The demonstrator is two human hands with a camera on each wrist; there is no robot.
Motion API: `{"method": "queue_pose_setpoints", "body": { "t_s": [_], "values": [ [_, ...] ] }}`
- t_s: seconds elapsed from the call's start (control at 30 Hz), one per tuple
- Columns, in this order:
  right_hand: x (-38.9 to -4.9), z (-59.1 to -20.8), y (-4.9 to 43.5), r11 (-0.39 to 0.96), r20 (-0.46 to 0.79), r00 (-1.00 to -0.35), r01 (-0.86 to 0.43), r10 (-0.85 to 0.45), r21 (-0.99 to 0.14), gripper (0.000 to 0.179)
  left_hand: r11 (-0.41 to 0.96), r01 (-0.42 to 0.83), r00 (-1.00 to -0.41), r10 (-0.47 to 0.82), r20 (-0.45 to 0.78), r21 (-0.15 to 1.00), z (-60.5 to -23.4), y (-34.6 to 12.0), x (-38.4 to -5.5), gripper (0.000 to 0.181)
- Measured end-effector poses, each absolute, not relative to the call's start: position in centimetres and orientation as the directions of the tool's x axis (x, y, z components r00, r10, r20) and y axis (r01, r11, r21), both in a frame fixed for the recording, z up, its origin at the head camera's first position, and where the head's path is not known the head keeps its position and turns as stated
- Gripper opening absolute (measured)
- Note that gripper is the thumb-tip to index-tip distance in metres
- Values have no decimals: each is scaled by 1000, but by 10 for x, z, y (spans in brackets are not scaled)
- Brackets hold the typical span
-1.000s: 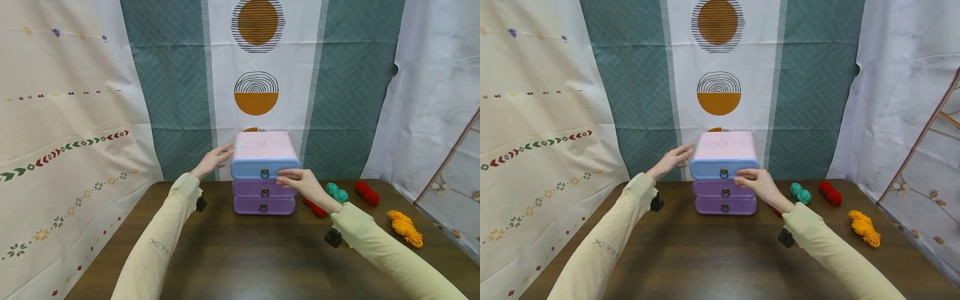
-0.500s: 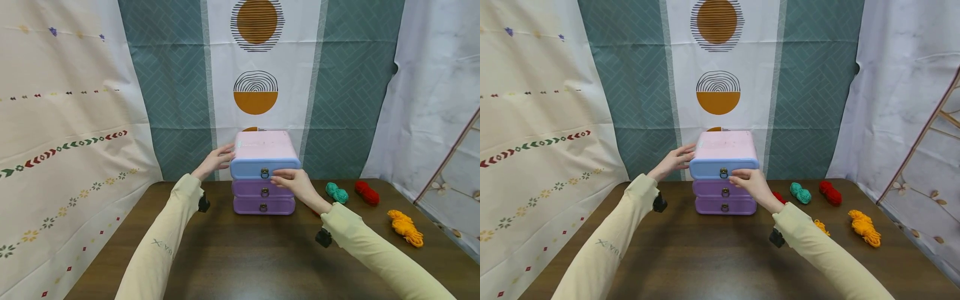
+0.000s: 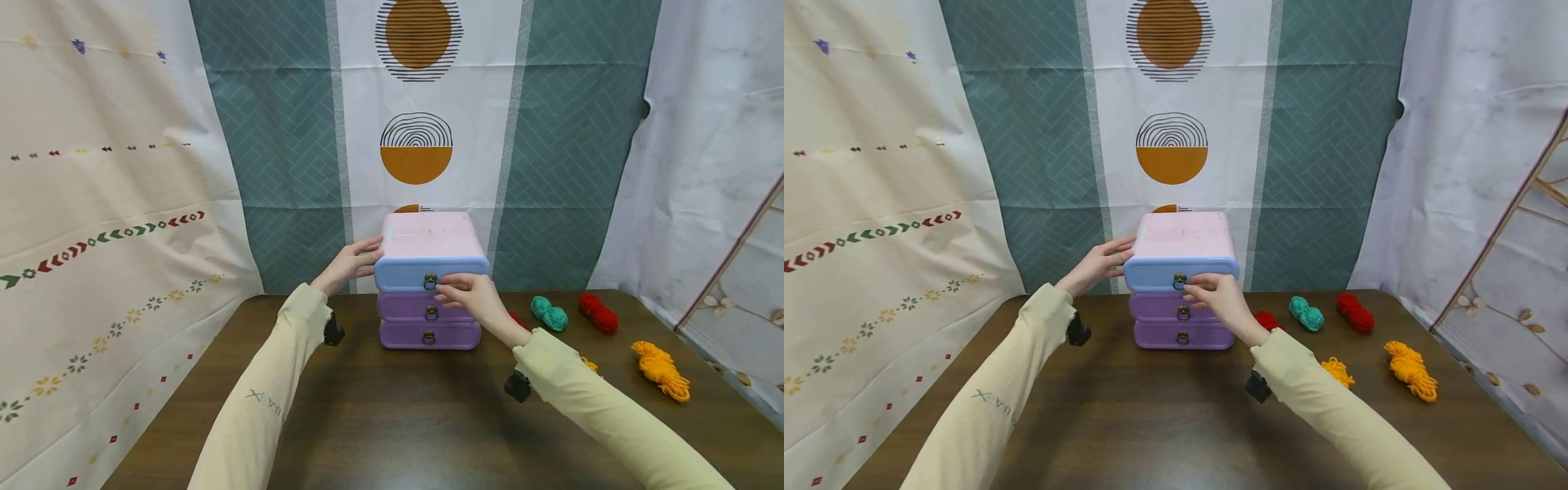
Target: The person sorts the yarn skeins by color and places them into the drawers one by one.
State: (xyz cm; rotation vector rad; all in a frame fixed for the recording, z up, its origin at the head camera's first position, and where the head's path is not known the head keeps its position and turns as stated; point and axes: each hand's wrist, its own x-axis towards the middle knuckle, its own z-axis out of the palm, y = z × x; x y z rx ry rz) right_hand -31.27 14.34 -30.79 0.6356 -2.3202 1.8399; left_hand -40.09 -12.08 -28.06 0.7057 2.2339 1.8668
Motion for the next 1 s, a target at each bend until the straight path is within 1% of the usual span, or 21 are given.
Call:
{"method": "queue_pose_setpoints", "body": {
  "t_s": [0.23, 0.47, 0.7, 0.8, 1.0],
  "values": [
    [-317, -312, 136, 195, 349, -910, -393, -223, -899, 25, 74, 203, -883, 444, 150, 976, -279, -121, -397, 55],
    [-317, -312, 126, 177, 354, -919, -383, -174, -907, 17, 49, 197, -884, 441, 156, 979, -280, -122, -398, 53],
    [-316, -313, 121, 179, 349, -926, -371, -142, -911, 15, 41, 200, -882, 443, 161, 979, -282, -123, -398, 49],
    [-317, -312, 121, 181, 344, -930, -362, -127, -914, 15, 36, 191, -873, 463, 153, 981, -275, -123, -391, 50],
    [-317, -311, 121, 184, 336, -933, -356, -131, -916, 15, 54, 184, -880, 454, 140, 981, -278, -123, -398, 51]
  ]
}}
